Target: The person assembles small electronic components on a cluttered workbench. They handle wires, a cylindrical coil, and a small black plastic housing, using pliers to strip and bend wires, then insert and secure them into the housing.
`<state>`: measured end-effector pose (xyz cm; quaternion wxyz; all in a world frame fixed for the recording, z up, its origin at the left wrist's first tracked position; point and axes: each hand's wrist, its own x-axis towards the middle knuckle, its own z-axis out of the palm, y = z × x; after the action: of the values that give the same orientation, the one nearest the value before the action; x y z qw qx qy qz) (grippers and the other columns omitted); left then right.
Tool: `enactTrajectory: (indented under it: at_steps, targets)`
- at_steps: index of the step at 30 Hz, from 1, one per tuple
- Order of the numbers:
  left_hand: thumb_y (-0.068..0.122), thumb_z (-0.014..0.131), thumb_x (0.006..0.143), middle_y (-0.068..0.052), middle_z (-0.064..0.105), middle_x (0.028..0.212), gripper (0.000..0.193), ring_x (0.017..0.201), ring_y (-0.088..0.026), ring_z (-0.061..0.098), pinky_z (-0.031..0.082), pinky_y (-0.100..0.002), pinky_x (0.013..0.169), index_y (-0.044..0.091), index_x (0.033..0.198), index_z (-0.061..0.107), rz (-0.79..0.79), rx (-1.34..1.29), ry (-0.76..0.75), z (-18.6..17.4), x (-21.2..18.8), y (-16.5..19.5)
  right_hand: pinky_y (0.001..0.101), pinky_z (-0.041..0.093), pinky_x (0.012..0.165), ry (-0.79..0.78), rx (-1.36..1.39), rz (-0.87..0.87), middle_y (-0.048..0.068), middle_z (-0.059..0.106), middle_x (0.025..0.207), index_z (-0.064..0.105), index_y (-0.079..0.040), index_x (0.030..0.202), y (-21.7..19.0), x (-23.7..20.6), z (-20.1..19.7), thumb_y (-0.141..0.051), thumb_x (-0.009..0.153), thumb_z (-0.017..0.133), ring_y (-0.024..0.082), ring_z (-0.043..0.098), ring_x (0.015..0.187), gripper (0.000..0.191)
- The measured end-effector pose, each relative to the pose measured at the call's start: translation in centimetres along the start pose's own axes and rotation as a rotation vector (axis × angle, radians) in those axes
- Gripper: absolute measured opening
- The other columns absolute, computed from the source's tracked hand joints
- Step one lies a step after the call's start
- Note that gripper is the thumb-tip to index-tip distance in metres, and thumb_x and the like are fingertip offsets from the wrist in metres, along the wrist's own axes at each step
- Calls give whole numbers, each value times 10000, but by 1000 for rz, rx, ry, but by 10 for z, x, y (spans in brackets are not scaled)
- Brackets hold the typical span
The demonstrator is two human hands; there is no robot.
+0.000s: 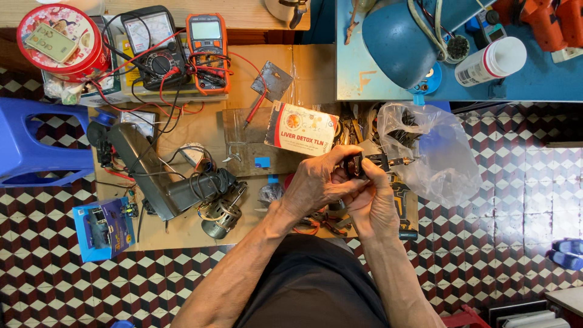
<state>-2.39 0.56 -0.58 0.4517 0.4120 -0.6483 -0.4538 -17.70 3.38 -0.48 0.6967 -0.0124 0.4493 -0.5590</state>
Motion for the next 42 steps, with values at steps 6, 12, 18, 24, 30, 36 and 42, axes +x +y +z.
enactTrajectory:
  at_steps: [6,12,18,24,30,36,42]
  targets:
    - [298,855,840,-82,762,988,508,845,-172,776,635,-309,752,90,1257,653,-27,88,40,-4,2,6,388,603,867,-36,31,30,113,710,1022,653,4,1137,-2,1,4,-184,886,772,250,711,905,336]
    - [314,873,793,-91,772,938,481,797,-195,773,625,-319,714,94,1187,708,-19,198,70,-5,7,7,352,605,882,4,120,131,81,724,1053,646,-42,1163,-3,2,4,-196,883,765,209,725,946,342]
    - [322,859,823,-64,781,1018,512,846,-166,786,648,-290,770,120,1256,674,-5,120,76,-8,3,4,377,615,874,-55,-10,29,125,721,1057,645,-8,1187,1,2,8,-211,897,769,253,717,939,375]
    - [293,885,807,-64,758,1026,573,880,-178,773,643,-305,769,154,1304,636,2,121,125,-16,-4,1,402,632,860,-70,-110,-18,122,723,1049,635,-3,1194,7,5,20,-215,864,759,255,737,927,412]
    - [229,889,811,-90,724,1135,602,987,-216,755,636,-329,835,161,1332,596,59,93,202,-17,-12,0,389,631,845,-94,-303,-122,176,741,997,669,80,1124,10,0,25,-207,915,729,262,750,880,361]
    - [154,860,814,-115,700,1191,590,1038,-251,740,634,-349,873,143,1334,583,25,109,220,-17,-17,-4,332,616,781,-69,-452,-191,154,751,950,675,72,1108,11,-4,35,-220,924,722,202,738,819,348]
    - [146,855,816,-129,706,1237,638,1111,-269,734,622,-365,945,102,1378,557,-9,116,227,-17,-22,-7,263,592,732,-67,-672,-312,127,750,897,715,68,1016,14,-9,42,-191,907,752,145,718,783,283]
